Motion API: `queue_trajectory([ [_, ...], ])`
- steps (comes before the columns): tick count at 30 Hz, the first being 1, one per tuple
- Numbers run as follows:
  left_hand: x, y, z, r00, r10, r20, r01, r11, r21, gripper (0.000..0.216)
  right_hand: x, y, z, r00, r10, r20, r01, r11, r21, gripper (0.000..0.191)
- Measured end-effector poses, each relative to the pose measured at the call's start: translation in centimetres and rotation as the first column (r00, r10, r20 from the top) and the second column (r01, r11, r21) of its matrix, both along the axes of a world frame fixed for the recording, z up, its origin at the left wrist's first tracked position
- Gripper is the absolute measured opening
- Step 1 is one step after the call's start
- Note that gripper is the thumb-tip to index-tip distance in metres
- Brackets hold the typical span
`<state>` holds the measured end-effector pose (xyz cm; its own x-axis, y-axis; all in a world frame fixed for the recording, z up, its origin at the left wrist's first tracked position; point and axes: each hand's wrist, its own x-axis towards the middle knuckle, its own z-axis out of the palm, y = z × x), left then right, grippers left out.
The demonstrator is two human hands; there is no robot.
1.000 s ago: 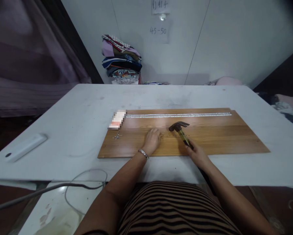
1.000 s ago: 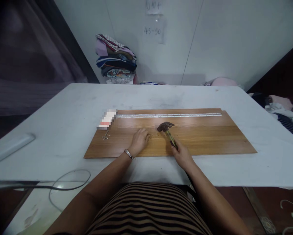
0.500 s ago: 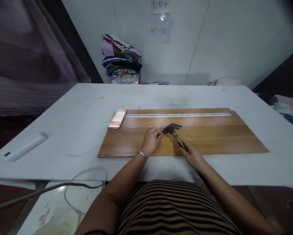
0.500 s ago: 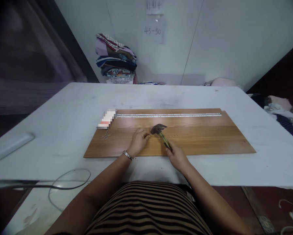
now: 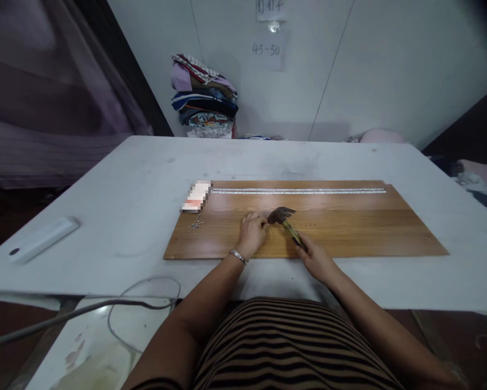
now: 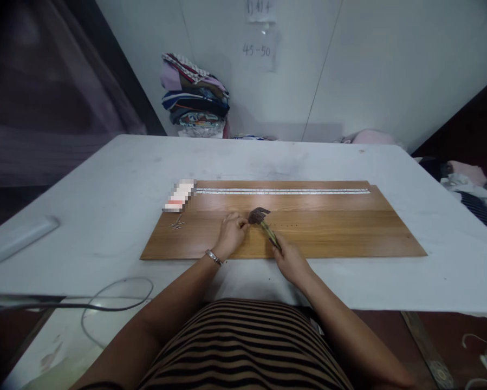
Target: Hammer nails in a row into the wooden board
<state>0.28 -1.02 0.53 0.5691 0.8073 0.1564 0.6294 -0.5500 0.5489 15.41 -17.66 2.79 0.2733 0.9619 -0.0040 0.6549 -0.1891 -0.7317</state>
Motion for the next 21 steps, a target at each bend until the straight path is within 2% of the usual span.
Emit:
queue_trajectory([
  [7, -0.02, 0.01, -0.17, 1.000, -0.008, 0.021, 0.008, 1.000, 0.005, 0.008, 0.02, -0.08, -0.21, 1.000, -0.008, 0.012, 0.008, 0.999, 0.036, 0.050],
  [21, 0.06, -0.01, 0.02, 1.000, -0.005, 0.011, 0.005, 1.000, 0.003, 0.008, 0.08, -0.16, -0.10, 0.999, 0.008, 0.047, -0.008, 1.000, -0.002, 0.051],
])
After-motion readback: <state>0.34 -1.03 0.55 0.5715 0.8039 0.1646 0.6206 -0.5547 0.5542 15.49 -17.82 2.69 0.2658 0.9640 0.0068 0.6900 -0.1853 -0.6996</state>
